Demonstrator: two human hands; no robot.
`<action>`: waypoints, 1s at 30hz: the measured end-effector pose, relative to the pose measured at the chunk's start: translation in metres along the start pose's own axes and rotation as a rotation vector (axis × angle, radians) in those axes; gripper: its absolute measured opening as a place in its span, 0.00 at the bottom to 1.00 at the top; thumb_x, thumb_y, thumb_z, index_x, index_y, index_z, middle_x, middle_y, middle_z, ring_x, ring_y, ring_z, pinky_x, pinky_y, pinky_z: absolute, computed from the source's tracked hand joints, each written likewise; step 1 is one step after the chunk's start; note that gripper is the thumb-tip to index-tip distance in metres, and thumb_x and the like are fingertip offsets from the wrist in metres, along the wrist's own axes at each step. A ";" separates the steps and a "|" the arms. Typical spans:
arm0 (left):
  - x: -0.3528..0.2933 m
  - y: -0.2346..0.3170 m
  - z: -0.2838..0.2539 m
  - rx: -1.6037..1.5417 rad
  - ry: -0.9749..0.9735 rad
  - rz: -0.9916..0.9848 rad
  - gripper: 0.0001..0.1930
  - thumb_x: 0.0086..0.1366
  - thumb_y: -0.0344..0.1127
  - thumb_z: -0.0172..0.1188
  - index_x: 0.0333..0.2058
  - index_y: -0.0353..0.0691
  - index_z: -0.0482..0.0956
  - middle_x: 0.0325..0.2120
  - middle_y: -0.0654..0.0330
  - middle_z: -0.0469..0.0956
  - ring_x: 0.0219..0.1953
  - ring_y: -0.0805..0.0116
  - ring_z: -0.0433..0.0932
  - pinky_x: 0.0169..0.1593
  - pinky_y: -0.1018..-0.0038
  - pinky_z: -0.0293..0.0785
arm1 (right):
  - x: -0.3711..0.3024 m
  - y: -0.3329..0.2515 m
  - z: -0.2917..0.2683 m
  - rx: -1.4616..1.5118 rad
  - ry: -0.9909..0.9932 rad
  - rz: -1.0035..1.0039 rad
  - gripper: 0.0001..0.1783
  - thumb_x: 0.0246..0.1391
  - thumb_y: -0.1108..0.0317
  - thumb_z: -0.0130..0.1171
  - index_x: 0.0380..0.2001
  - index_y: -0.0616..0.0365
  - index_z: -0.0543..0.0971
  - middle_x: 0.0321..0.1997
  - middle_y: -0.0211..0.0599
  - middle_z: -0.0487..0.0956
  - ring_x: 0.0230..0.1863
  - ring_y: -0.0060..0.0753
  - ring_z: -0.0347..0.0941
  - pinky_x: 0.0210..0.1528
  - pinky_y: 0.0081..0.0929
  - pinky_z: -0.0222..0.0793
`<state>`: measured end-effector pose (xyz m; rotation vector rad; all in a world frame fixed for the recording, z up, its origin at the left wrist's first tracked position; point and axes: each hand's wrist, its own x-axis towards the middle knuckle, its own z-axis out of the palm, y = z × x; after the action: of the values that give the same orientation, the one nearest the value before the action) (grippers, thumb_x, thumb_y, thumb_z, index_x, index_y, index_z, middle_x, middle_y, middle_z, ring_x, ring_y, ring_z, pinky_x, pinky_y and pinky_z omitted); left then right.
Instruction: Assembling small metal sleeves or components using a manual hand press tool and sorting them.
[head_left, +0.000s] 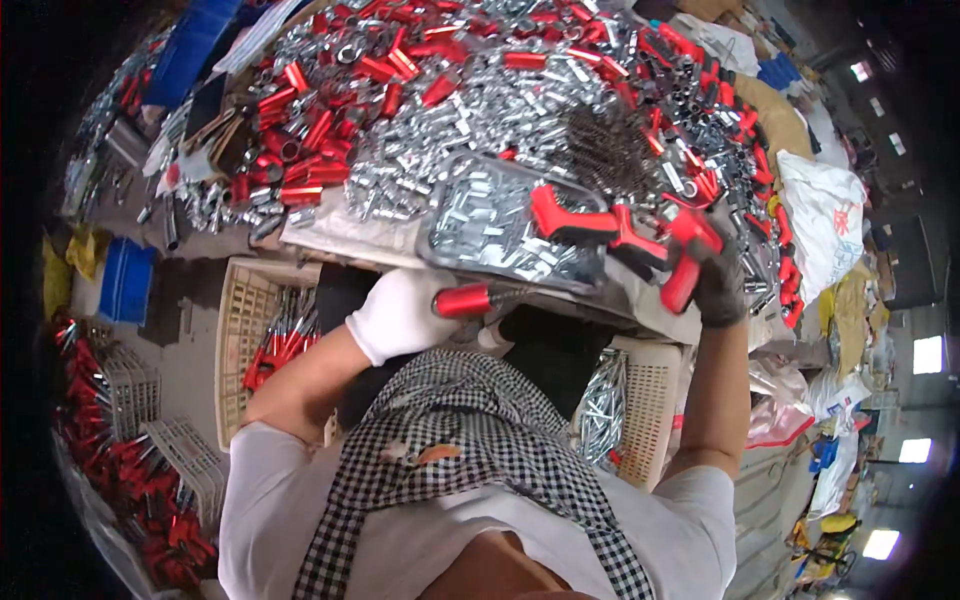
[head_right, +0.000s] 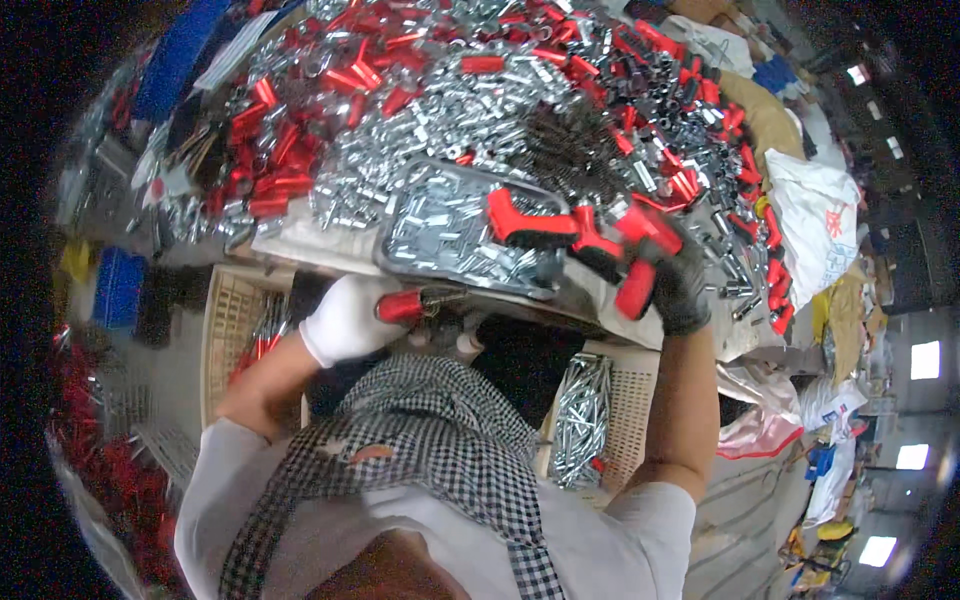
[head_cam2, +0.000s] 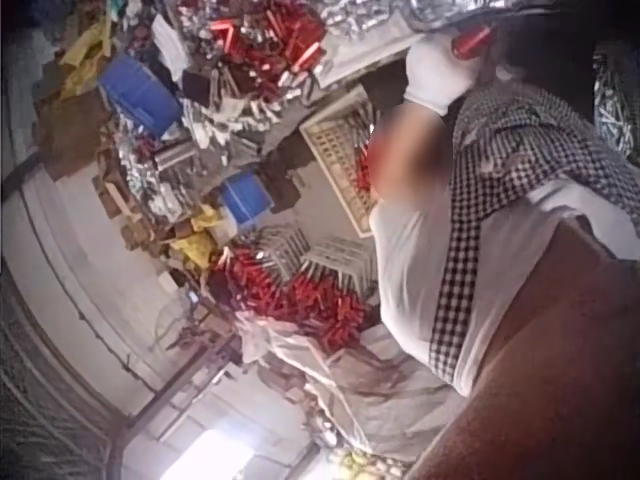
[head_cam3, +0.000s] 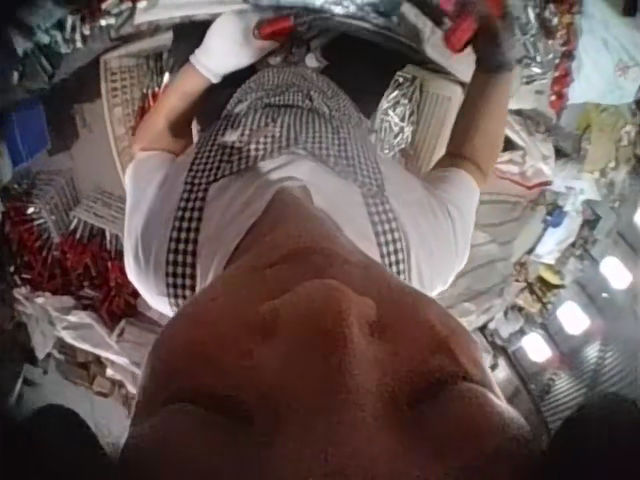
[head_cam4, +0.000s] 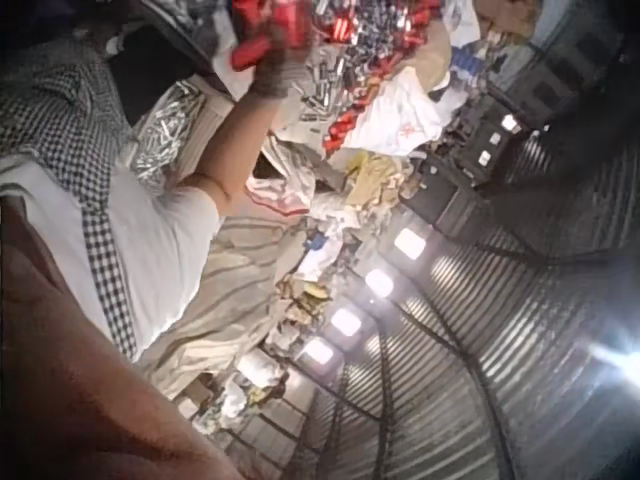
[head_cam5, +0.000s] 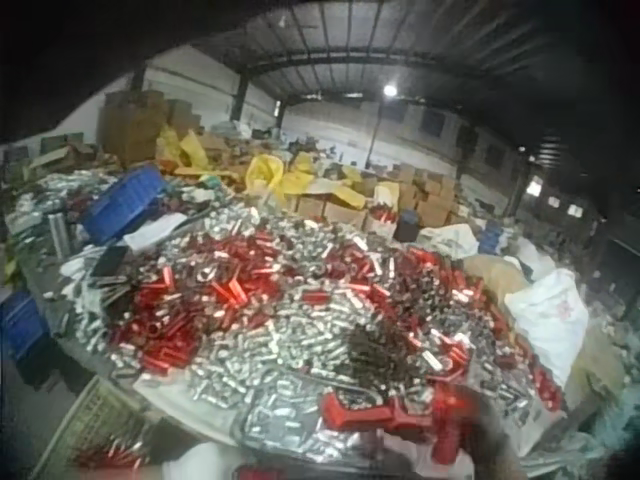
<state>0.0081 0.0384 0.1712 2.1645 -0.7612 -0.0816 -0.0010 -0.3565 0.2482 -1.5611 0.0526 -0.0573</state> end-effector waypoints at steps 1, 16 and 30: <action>-0.002 -0.003 0.000 0.063 -0.005 0.005 0.09 0.50 0.39 0.64 0.23 0.41 0.77 0.20 0.50 0.77 0.26 0.47 0.78 0.31 0.58 0.75 | -0.018 -0.012 0.039 0.090 -0.080 0.085 0.33 0.43 0.72 0.65 0.56 0.67 0.70 0.46 0.46 0.79 0.38 0.36 0.79 0.41 0.33 0.78; -0.013 -0.006 -0.007 0.074 -0.579 0.090 0.10 0.50 0.40 0.65 0.23 0.39 0.78 0.19 0.50 0.78 0.23 0.50 0.78 0.29 0.60 0.72 | -0.042 0.013 0.136 -1.222 -0.915 -1.115 0.21 0.44 0.63 0.60 0.46 0.47 0.81 0.35 0.35 0.77 0.36 0.38 0.75 0.41 0.42 0.75; -0.011 0.007 -0.012 0.375 -0.275 0.074 0.09 0.48 0.41 0.64 0.22 0.42 0.79 0.18 0.52 0.76 0.24 0.48 0.79 0.30 0.57 0.75 | -0.052 0.050 0.137 -1.011 -0.729 -0.712 0.31 0.39 0.66 0.68 0.52 0.49 0.76 0.43 0.44 0.79 0.38 0.46 0.77 0.39 0.37 0.75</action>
<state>-0.0005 0.0490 0.1825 2.5073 -1.0837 -0.2157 -0.0432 -0.2162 0.1991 -2.4351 -1.2153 -0.0147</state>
